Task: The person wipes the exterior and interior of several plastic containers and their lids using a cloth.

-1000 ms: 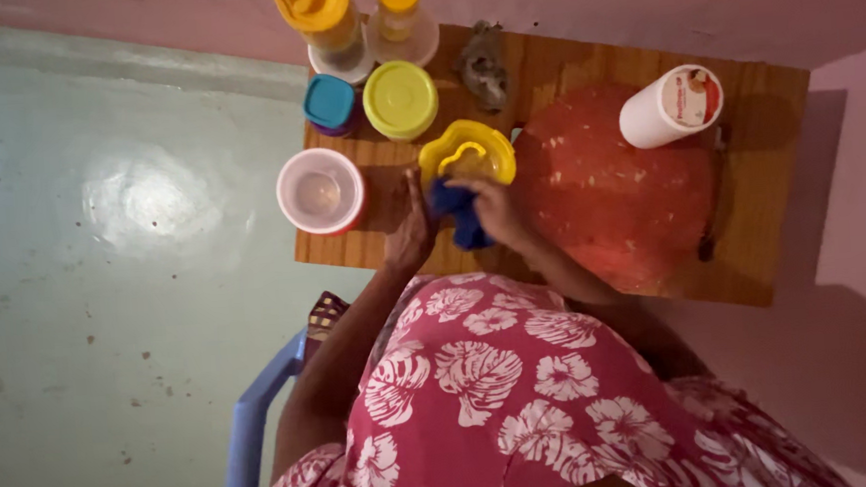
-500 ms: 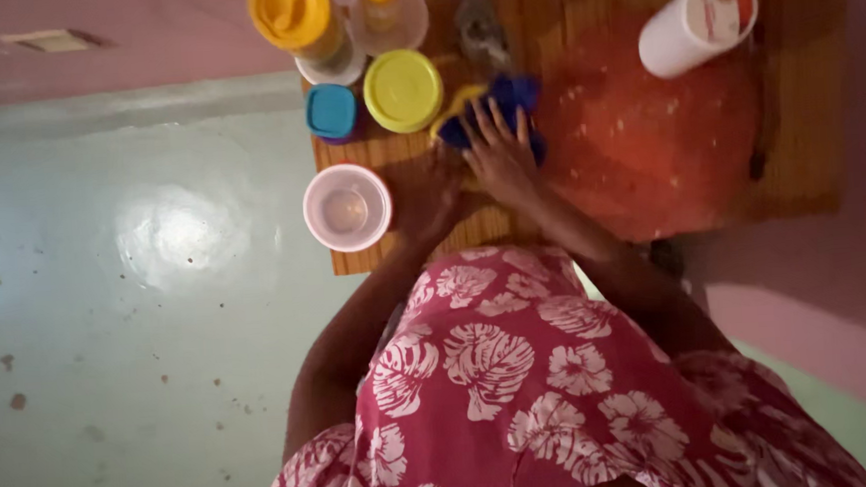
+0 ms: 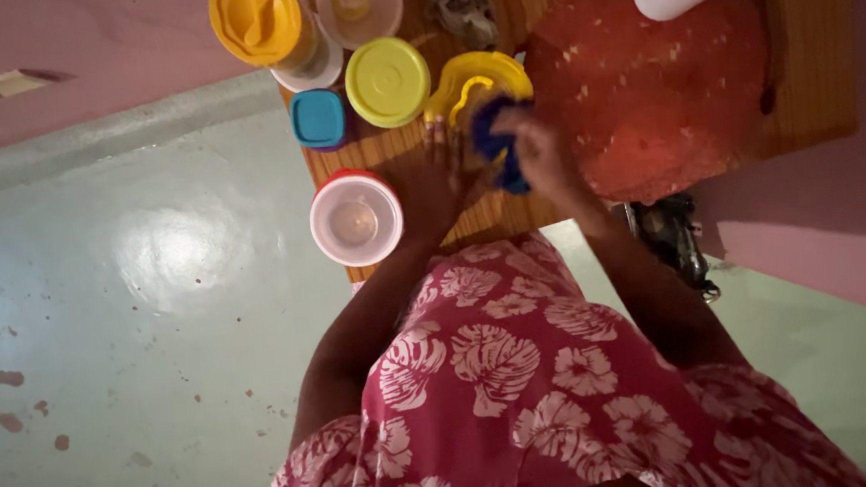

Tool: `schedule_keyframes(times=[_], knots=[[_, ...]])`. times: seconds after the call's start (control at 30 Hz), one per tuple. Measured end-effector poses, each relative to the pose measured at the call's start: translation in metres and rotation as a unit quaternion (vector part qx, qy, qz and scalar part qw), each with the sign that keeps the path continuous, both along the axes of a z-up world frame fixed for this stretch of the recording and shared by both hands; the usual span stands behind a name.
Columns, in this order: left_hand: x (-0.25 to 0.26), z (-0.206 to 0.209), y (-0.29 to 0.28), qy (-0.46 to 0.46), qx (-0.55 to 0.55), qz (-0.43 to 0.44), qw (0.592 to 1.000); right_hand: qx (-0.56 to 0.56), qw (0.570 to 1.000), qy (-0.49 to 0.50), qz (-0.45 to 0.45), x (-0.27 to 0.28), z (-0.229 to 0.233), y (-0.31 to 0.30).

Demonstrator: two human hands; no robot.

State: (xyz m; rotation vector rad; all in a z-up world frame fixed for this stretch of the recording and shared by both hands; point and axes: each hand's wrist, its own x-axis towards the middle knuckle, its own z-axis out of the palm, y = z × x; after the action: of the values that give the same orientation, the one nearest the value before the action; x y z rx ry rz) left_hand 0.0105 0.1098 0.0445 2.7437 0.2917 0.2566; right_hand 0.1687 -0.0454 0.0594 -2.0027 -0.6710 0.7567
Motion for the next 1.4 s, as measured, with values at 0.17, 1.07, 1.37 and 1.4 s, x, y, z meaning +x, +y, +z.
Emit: schedule_keyframes(times=[0.17, 1.07, 1.37, 1.4], knots=[[0.014, -0.007, 0.001, 0.021, 0.087, -0.022, 0.996, 0.096, 0.958, -0.271, -0.002, 0.054, 0.005, 0.052], [0.028, -0.033, 0.001, 0.024, 0.106, -0.008, 0.994, 0.000, 0.918, -0.391, 0.069, -0.007, -0.040, 0.040], [0.032, -0.032, 0.002, -0.012, -0.041, 0.029, 0.999, 0.024, 0.998, -0.050, -0.006, 0.063, -0.012, 0.017], [0.031, -0.032, 0.001, -0.010, -0.070, 0.051, 0.996, 0.024, 0.998, -0.050, -0.010, 0.062, -0.004, 0.021]])
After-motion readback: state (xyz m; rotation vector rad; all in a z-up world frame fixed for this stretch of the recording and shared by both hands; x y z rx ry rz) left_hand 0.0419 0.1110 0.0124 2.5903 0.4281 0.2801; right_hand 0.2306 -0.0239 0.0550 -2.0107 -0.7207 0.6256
